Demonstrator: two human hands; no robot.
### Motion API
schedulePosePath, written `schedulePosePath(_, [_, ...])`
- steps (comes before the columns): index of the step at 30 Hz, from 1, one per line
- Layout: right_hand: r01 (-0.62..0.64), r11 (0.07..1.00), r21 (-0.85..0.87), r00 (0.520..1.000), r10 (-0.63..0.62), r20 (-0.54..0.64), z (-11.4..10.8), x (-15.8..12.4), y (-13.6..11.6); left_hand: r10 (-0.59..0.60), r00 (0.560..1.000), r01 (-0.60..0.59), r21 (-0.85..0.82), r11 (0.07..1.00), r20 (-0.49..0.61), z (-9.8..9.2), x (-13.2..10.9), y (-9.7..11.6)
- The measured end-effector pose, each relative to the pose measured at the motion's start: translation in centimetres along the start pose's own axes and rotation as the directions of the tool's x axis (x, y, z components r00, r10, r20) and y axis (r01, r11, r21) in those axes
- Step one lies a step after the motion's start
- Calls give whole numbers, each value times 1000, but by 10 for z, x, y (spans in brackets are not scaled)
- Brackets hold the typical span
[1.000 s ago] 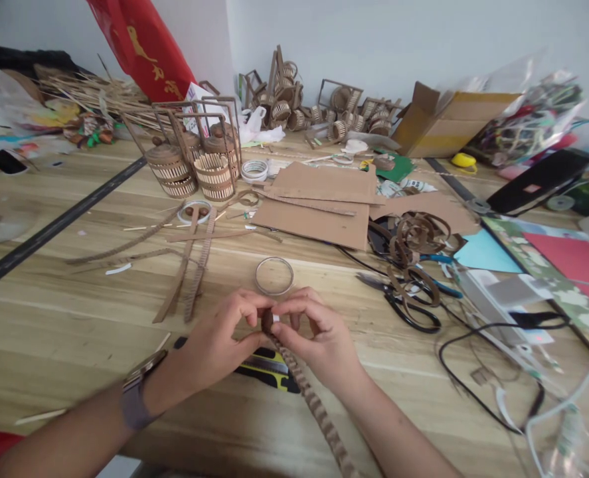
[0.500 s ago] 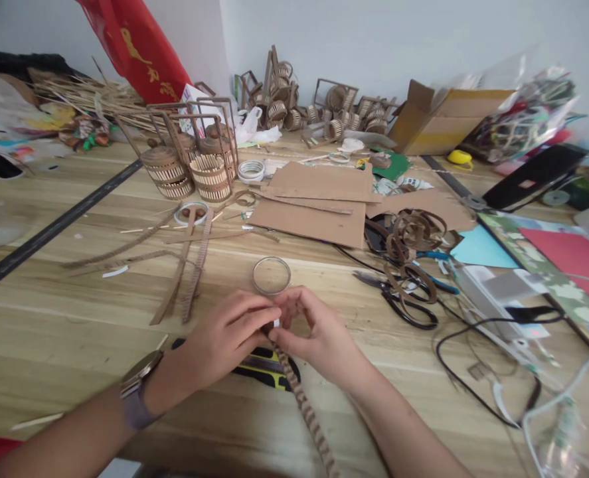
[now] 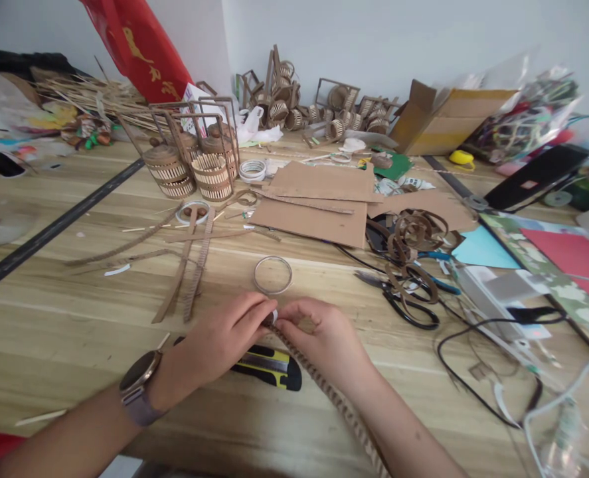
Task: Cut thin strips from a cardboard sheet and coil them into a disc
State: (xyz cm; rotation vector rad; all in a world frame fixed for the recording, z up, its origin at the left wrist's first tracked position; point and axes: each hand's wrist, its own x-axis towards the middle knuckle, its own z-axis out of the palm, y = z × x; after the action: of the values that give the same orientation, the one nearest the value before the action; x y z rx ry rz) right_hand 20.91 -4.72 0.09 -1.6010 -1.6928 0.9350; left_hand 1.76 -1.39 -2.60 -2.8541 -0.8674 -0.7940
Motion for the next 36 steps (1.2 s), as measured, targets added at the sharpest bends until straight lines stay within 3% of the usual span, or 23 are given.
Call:
schedulePosePath(17, [285, 912, -296, 951, -308, -35, 8, -2, 5, 1, 997, -8, 89, 996, 75, 1, 1, 5])
schedulePosePath(29, [376, 808, -452, 905, -425, -7, 9, -3, 12, -5, 999, 1, 82, 997, 51, 8, -1, 7])
schedulePosePath(36, [413, 758, -504, 871, -490, -24, 10, -4, 13, -7, 996, 2, 52, 999, 90, 5, 0, 7])
